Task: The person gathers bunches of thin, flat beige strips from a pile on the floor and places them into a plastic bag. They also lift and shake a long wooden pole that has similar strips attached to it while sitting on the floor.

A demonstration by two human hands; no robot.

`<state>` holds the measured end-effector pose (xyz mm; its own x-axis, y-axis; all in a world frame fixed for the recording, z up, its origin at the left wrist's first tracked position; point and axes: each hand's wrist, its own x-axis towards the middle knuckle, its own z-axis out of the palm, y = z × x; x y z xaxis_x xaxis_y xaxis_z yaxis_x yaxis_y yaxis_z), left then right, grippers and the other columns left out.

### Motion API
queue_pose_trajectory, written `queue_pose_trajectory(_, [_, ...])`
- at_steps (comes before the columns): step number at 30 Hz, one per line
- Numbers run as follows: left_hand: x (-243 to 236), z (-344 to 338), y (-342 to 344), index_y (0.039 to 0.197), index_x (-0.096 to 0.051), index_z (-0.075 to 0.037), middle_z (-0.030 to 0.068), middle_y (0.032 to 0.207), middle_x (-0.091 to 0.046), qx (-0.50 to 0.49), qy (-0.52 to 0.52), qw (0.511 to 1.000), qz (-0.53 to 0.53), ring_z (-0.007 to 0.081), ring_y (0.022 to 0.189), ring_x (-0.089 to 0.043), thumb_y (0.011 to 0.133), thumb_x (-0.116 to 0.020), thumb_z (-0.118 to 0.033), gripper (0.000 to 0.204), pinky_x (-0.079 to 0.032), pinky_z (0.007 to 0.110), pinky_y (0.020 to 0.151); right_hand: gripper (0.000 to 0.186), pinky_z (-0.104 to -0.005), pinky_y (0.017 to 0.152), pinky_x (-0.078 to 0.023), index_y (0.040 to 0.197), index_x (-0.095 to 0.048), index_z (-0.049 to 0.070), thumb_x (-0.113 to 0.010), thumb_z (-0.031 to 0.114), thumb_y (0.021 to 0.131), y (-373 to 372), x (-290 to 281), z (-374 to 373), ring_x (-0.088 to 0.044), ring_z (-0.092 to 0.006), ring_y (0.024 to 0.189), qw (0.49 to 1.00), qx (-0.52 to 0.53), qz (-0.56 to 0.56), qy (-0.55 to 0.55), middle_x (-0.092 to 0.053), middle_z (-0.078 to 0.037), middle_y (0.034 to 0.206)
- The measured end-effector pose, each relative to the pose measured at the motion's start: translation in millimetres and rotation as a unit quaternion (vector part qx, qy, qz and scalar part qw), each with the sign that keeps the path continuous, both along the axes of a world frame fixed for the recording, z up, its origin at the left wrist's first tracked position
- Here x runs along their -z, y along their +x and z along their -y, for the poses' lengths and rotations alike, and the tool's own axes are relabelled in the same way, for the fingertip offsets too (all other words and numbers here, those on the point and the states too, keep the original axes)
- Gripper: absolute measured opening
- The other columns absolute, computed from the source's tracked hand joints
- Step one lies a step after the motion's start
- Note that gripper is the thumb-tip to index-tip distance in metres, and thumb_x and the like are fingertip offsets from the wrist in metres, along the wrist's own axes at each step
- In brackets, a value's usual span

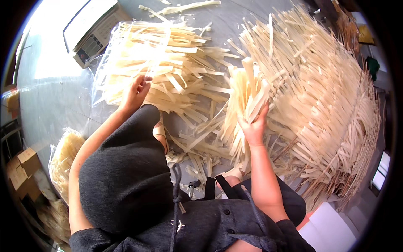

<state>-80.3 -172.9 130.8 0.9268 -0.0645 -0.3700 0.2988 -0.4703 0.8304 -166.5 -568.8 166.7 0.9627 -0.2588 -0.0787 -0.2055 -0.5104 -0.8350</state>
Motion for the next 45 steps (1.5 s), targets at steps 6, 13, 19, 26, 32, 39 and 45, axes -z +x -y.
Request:
queue_pose_trajectory(6, [-64.6,4.3,16.0,0.126,-0.055,-0.007,-0.0057,0.072,-0.048,-0.127,-0.268,0.952,-0.072,0.0026,0.056,-0.043,0.098,-0.052,-0.020,0.032,-0.038,0.018,0.052,0.103,-0.0418,0.093,-0.048,0.150,-0.011,0.020,-0.072,0.003,0.068,83.3,-78.2,-88.4,-0.059,-0.0322,0.107,0.977,-0.213,-0.015,-0.016,-0.045,-0.019,0.134])
queue_pose_trajectory(13, [-82.8,1.6,8.6,0.139,-0.046,-0.010,-0.0033,0.080,-0.051,-0.166,-0.260,0.949,0.063,0.0037,0.067,-0.051,0.099,-0.048,-0.015,0.040,-0.045,0.018,0.061,0.107,-0.0425,0.085,-0.049,0.151,-0.011,0.022,-0.075,0.015,0.065,125.8,-28.3,-140.9,-0.059,-0.0346,0.095,0.878,-0.343,-0.074,-0.324,-0.051,-0.016,0.104])
queue_pose_trajectory(19, [-98.8,-3.7,5.2,0.137,-0.048,-0.011,-0.0029,0.084,-0.053,-0.217,-0.263,0.935,0.094,0.0043,0.071,-0.053,0.099,-0.044,-0.009,0.039,-0.049,0.019,0.064,0.106,-0.0418,0.085,-0.049,0.151,-0.011,0.019,-0.074,0.014,0.066,149.5,-24.5,-135.3,-0.059,-0.0343,0.095,0.832,-0.388,-0.067,-0.391,-0.052,-0.017,0.104])
queue_pose_trajectory(26, [-124.0,14.9,10.7,0.136,-0.049,-0.008,0.0008,0.085,-0.055,-0.027,-0.173,0.982,0.066,0.0065,0.071,-0.055,0.091,-0.053,0.002,0.046,-0.048,0.021,0.068,0.059,-0.0404,0.079,-0.047,0.133,-0.044,0.008,-0.060,0.012,0.076,149.7,-47.2,-203.6,-0.058,-0.0313,0.091,0.724,-0.508,0.100,-0.456,-0.057,-0.017,0.103])
queue_pose_trajectory(32, [-95.0,-2.6,4.5,0.136,-0.050,-0.009,-0.0038,0.078,-0.052,-0.010,-0.133,0.987,0.089,0.0035,0.067,-0.049,0.089,-0.054,0.002,0.048,-0.042,0.017,0.061,0.031,-0.0373,0.088,-0.039,0.107,-0.059,0.006,-0.053,0.026,0.084,144.6,-4.6,-265.2,-0.053,-0.0276,0.102,0.792,-0.541,0.151,-0.237,-0.058,-0.010,0.109])
queue_pose_trajectory(39, [-54.3,-20.5,-21.3,0.132,-0.051,-0.005,0.0019,0.075,-0.059,-0.166,-0.214,0.958,-0.093,0.0079,0.067,-0.057,0.092,-0.053,-0.005,0.040,-0.048,0.023,0.062,0.063,-0.0442,0.109,-0.031,0.131,-0.049,0.002,-0.070,0.022,0.075,120.2,-32.6,-192.8,-0.042,-0.0338,0.127,0.773,-0.618,0.129,-0.061,-0.040,-0.020,0.142])
queue_pose_trajectory(45, [-59.9,-9.2,-12.7,0.128,-0.053,-0.008,0.0022,0.077,-0.058,-0.077,-0.214,0.965,-0.128,0.0085,0.067,-0.058,0.095,-0.050,-0.007,0.034,-0.050,0.024,0.064,0.082,-0.0423,0.106,-0.034,0.139,-0.039,0.001,-0.068,0.051,0.081,127.7,9.6,-94.8,-0.043,-0.0343,0.125,0.981,-0.154,-0.107,-0.051,-0.042,-0.019,0.136])
